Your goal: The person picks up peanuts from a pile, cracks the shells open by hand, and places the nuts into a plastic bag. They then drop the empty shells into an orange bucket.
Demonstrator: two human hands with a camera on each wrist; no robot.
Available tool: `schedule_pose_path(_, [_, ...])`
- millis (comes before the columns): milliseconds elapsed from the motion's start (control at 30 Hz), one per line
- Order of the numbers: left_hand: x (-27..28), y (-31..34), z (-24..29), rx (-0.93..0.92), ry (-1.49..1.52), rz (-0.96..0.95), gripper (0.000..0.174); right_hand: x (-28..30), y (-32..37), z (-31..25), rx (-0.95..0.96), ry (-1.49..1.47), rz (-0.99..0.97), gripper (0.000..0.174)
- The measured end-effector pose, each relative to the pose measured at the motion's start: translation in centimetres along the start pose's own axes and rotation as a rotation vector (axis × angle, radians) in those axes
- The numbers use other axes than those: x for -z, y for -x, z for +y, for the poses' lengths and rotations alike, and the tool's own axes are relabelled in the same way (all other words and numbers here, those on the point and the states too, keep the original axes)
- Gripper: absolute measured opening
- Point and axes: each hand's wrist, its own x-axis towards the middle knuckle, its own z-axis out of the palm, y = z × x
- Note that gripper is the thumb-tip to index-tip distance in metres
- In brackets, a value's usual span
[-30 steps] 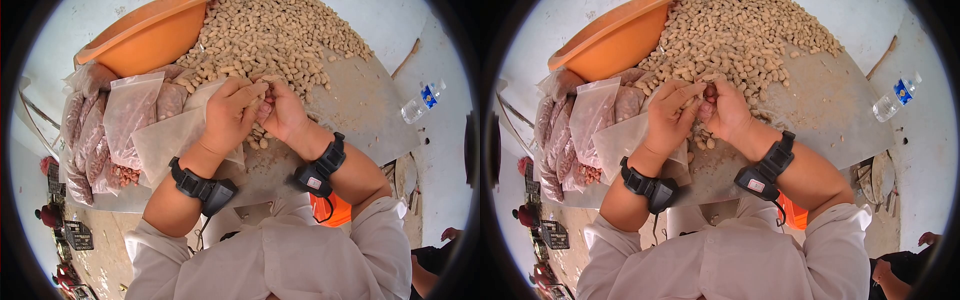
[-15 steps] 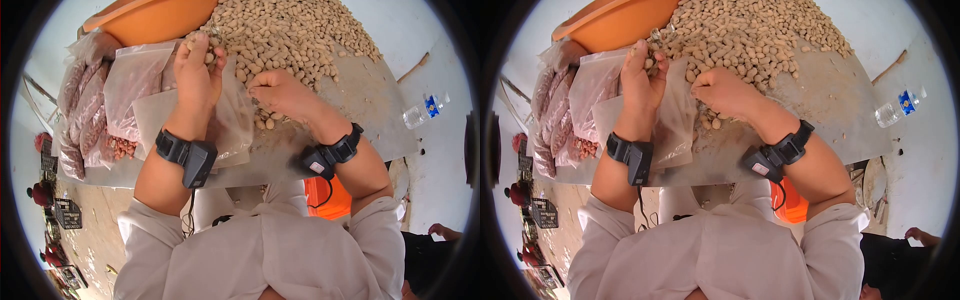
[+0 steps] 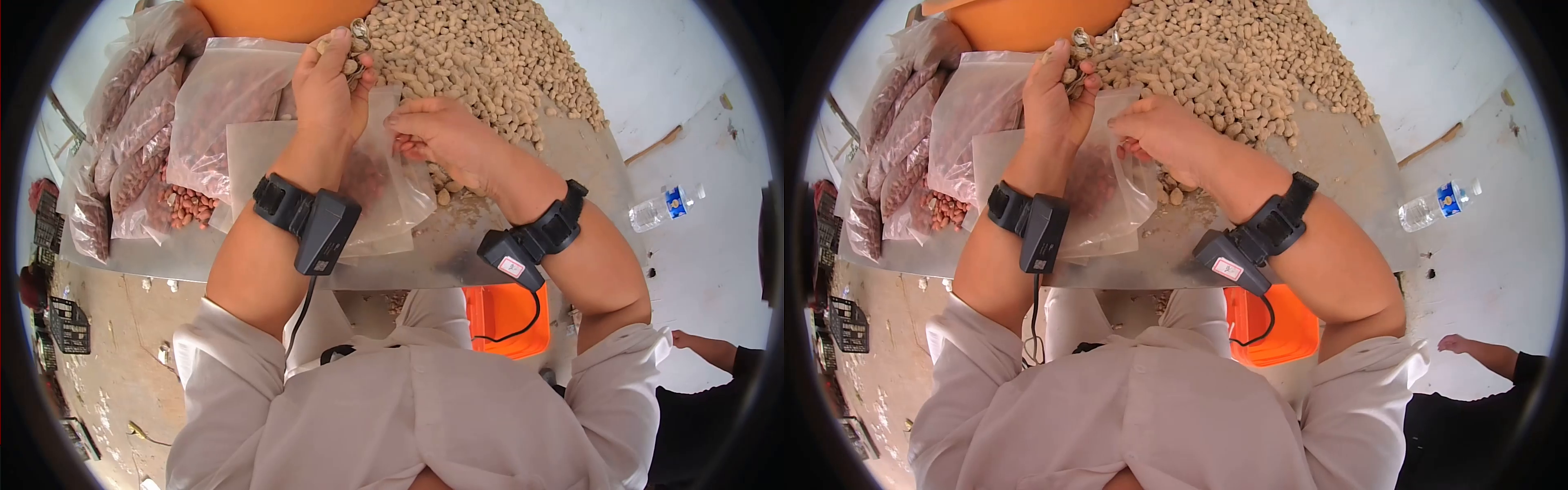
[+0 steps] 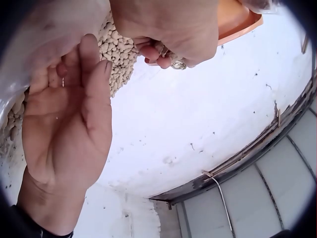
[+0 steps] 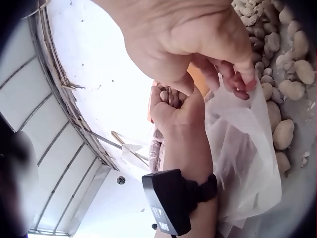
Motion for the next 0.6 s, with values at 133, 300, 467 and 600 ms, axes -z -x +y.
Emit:
schedule_pose_path(133, [0.0, 0.1, -0.3, 0.009, -0.009, 0.037, 0.011, -0.6, 0.4, 0.3, 0.029, -0.065, 0.006, 0.023])
schedule_pose_path(300, [0.3, -0.2, -0.3, 0.018, 0.022, 0.009, 0.012, -1.8, 1.0, -0.3, 0.057, -0.244, -0.081, 0.029])
schedule_pose_path(467, [1.6, -1.6, -0.1, 0.110, 0.248, -0.151, 0.011, 0.5, 1.0, -1.2, 0.171, 0.107, 0.009, 0.036])
schedule_pose_path(600, [1.3, -1.3, -0.2, 0.211, 0.275, -0.199, 0.012, 4.9, 2.2, -1.6, 0.167, 0.491, 0.050, 0.040])
